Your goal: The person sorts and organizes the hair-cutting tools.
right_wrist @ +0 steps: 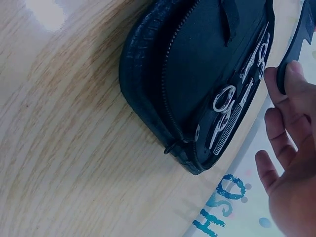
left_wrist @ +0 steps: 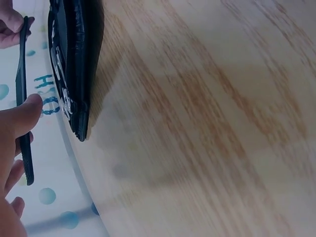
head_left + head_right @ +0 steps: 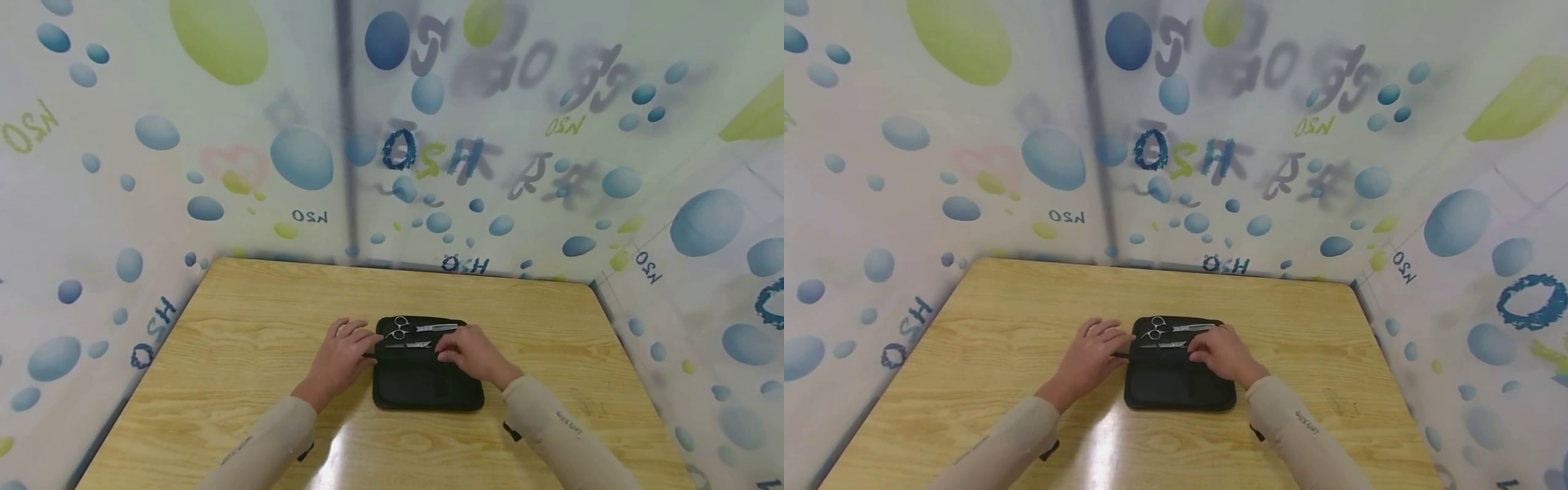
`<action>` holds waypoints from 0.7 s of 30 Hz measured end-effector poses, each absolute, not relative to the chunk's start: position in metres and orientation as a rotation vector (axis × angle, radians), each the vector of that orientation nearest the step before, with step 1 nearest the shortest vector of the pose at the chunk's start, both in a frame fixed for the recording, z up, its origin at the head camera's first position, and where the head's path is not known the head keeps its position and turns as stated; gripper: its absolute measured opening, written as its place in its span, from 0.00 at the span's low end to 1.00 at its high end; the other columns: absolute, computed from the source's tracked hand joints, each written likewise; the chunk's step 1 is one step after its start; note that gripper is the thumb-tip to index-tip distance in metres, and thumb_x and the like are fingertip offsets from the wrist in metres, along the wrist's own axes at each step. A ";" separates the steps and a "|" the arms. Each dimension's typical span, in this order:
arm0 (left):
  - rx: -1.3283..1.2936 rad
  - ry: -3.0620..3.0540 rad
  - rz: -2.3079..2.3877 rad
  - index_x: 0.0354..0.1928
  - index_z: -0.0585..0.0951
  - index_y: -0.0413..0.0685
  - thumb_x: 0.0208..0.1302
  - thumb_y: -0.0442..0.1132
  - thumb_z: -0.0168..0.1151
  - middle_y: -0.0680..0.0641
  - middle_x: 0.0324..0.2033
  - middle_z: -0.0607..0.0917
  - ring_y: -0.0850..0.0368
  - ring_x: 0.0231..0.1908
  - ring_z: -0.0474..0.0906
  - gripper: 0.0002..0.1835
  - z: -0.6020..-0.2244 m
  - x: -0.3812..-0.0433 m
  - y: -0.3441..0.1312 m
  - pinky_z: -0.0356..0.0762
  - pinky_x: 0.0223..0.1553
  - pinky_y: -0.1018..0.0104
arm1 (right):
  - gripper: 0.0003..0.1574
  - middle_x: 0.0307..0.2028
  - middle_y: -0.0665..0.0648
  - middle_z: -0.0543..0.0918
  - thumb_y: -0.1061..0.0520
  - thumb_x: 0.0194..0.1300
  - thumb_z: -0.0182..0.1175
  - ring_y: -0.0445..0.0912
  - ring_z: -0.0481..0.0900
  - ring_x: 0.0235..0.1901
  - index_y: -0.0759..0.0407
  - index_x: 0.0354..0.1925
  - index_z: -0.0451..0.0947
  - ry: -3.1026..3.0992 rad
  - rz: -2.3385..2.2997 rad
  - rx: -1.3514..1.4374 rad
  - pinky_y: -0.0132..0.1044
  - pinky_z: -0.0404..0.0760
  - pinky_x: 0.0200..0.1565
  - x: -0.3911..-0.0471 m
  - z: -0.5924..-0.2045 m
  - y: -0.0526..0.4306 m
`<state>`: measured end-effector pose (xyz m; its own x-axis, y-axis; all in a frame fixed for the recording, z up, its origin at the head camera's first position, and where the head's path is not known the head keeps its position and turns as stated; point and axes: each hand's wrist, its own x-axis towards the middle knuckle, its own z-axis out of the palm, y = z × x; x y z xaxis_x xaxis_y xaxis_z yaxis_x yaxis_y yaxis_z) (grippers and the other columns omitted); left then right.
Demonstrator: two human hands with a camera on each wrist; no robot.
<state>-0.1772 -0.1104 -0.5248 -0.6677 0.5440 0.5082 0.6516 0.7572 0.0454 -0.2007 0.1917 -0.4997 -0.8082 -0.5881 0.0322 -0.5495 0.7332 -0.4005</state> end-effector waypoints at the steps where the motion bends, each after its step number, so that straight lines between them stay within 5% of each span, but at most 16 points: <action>1: -0.904 -2.487 -0.315 0.50 0.83 0.54 0.47 0.48 0.78 0.53 0.44 0.87 0.50 0.56 0.79 0.25 -0.524 -0.177 -0.111 0.70 0.61 0.48 | 0.06 0.33 0.44 0.88 0.53 0.62 0.65 0.39 0.83 0.34 0.49 0.38 0.87 2.832 -0.612 -0.931 0.51 0.76 0.52 -0.201 -0.500 0.192; 8: -0.897 -2.536 -0.362 0.46 0.85 0.55 0.45 0.48 0.78 0.53 0.42 0.88 0.48 0.55 0.79 0.23 -0.522 -0.178 -0.119 0.71 0.60 0.47 | 0.17 0.42 0.47 0.88 0.52 0.60 0.68 0.45 0.83 0.45 0.51 0.48 0.84 2.904 -0.599 -0.784 0.55 0.69 0.59 -0.198 -0.502 0.205; 21: -1.031 -2.642 -0.259 0.47 0.86 0.59 0.46 0.52 0.76 0.58 0.42 0.88 0.51 0.56 0.78 0.23 -0.516 -0.171 -0.144 0.70 0.60 0.49 | 0.69 0.73 0.59 0.62 0.33 0.40 0.76 0.56 0.61 0.72 0.57 0.73 0.58 2.765 -0.376 -0.637 0.63 0.53 0.69 -0.186 -0.519 0.248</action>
<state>-0.1710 -0.1442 -0.5159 -0.7006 0.6308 0.3336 0.6836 0.7273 0.0605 -0.1858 0.2484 -0.5190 -0.8641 -0.4577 -0.2092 -0.3851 0.8690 -0.3106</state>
